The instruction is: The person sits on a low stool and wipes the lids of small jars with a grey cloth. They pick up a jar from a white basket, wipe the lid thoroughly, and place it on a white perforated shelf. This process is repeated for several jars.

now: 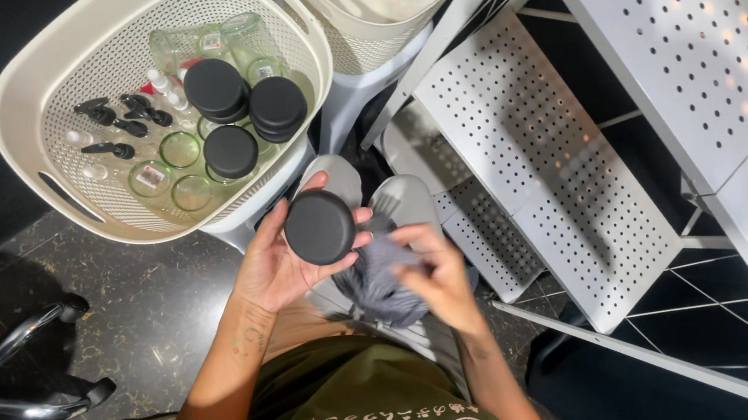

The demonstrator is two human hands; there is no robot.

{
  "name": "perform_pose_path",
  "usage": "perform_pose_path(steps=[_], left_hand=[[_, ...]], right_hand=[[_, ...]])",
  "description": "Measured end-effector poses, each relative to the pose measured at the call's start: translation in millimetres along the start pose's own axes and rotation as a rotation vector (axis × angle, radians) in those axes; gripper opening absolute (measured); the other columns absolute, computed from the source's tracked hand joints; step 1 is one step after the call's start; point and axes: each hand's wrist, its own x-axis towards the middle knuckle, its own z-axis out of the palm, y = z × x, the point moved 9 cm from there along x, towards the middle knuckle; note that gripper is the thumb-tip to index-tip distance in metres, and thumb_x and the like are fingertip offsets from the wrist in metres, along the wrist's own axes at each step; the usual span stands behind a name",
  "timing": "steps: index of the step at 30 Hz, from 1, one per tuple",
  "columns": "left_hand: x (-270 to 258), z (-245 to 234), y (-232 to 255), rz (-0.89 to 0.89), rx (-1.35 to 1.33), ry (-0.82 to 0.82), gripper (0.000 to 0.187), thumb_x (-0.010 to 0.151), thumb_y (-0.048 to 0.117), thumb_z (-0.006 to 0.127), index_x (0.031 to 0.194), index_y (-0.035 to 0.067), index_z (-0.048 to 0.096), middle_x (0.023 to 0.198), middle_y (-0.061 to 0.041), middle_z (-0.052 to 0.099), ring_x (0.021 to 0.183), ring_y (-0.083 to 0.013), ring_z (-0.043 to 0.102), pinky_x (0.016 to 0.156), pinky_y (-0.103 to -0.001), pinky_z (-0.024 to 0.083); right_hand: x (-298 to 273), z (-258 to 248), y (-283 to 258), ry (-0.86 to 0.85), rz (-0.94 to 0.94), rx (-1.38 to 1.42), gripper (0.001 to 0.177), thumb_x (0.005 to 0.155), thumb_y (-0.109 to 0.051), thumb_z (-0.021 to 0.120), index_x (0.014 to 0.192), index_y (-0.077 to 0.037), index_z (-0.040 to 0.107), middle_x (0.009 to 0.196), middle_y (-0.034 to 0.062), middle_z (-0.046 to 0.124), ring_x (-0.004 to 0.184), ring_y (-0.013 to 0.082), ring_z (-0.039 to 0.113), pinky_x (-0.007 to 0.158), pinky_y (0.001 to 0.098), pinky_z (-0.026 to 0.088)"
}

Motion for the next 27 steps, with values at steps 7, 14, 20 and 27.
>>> perform_pose_path(steps=[7, 14, 20, 27], left_hand=[[33.9, 9.4, -27.2, 0.12, 0.176, 0.129, 0.057, 0.103, 0.049, 0.044, 0.152, 0.02, 0.046, 0.136, -0.022, 0.062, 0.122, -0.0362, 0.063, 0.1, -0.058, 0.053], [24.6, -13.3, -25.6, 0.24, 0.289, 0.444, 0.041, 0.106, 0.034, 0.047, 0.139, 0.015, 0.061, 0.129, -0.008, 0.069, 0.114, -0.0169, 0.064, 0.101, -0.032, 0.052], [21.7, -15.5, -20.9, 0.235, 0.371, 0.496, 0.049, 0.106, 0.035, 0.046, 0.148, 0.012, 0.054, 0.139, -0.01, 0.061, 0.128, -0.0213, 0.057, 0.115, -0.037, 0.042], [18.9, 9.3, -15.5, 0.256, 0.519, 0.563, 0.044, 0.103, 0.036, 0.051, 0.141, 0.014, 0.06, 0.131, -0.015, 0.067, 0.12, -0.0259, 0.065, 0.1, -0.044, 0.056]], right_hand=[[-10.1, 34.1, -82.3, 0.07, -0.567, -0.059, 0.043, 0.09, -0.02, 0.063, 0.131, -0.005, 0.061, 0.109, 0.0103, 0.051, 0.11, 0.0285, 0.051, 0.097, 0.0454, 0.043], [27.7, 46.7, -73.3, 0.194, -0.544, -0.377, 0.044, 0.107, -0.019, 0.046, 0.149, -0.006, 0.049, 0.155, 0.0238, 0.038, 0.146, 0.052, 0.027, 0.118, 0.0634, 0.022], [9.1, 66.5, -76.9, 0.199, -0.56, -0.507, 0.046, 0.105, -0.012, 0.048, 0.148, 0.005, 0.045, 0.159, 0.0249, 0.034, 0.149, 0.044, 0.027, 0.121, 0.0585, 0.014], [43.0, 36.6, -49.3, 0.267, -0.22, 0.055, 0.035, 0.109, -0.023, 0.046, 0.132, -0.005, 0.064, 0.13, 0.0131, 0.067, 0.125, 0.022, 0.058, 0.113, 0.0453, 0.039]])
